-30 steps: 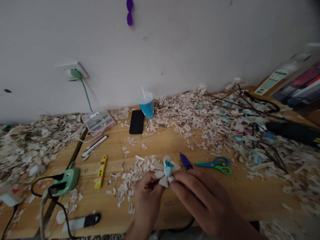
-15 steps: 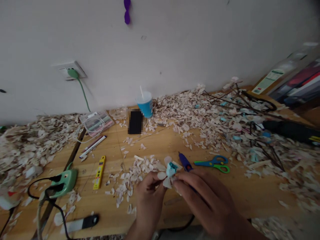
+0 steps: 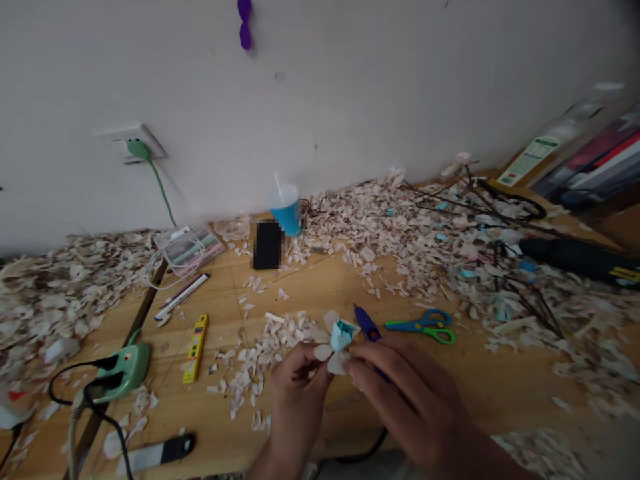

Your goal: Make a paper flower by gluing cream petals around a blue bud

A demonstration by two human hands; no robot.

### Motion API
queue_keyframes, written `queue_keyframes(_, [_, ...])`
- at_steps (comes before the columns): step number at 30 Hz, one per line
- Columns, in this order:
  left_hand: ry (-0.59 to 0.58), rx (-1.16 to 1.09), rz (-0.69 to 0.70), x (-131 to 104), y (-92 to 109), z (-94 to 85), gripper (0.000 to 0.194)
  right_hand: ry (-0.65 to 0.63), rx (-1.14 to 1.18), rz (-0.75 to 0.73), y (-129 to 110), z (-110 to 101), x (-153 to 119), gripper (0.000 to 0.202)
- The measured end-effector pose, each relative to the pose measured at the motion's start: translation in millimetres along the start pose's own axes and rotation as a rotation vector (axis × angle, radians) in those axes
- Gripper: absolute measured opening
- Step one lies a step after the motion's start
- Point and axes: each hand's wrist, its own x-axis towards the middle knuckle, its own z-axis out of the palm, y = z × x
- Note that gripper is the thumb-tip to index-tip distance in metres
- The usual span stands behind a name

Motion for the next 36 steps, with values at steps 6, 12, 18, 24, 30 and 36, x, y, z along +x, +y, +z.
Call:
queue_keyframes(6, [-0.007, 0.034, 0.001, 2, -4, -0.4, 0.011, -0.029, 0.023, 0.018, 3, -2, 0, 0.022])
queue_keyframes(12, [-0.011, 0.113, 0.007, -2, -14, -7.6, 0.01, -0.049, 0.048, 0.027, 3, -1, -1, 0.022])
queue_keyframes(18, [0.009, 0.143, 0.01, -5, -19, -12.7, 0.012, -0.063, 0.063, 0.015, 2, 2, 3, 0.025])
queue_keyframes(24, [0.038, 0.173, 0.042, -5, -18, -13.6, 0.016, -0.069, 0.052, 0.003, 1, 4, 0, 0.027])
queue_keyframes(30, [0.038, 0.14, 0.031, -8, -21, -14.3, 0.016, -0.058, 0.058, -0.011, 1, 6, -1, 0.025])
queue_keyframes(36, [0.037, 0.154, -0.028, -2, -13, -16.4, 0.007, -0.051, 0.033, 0.054, 1, -3, -7, 0.029])
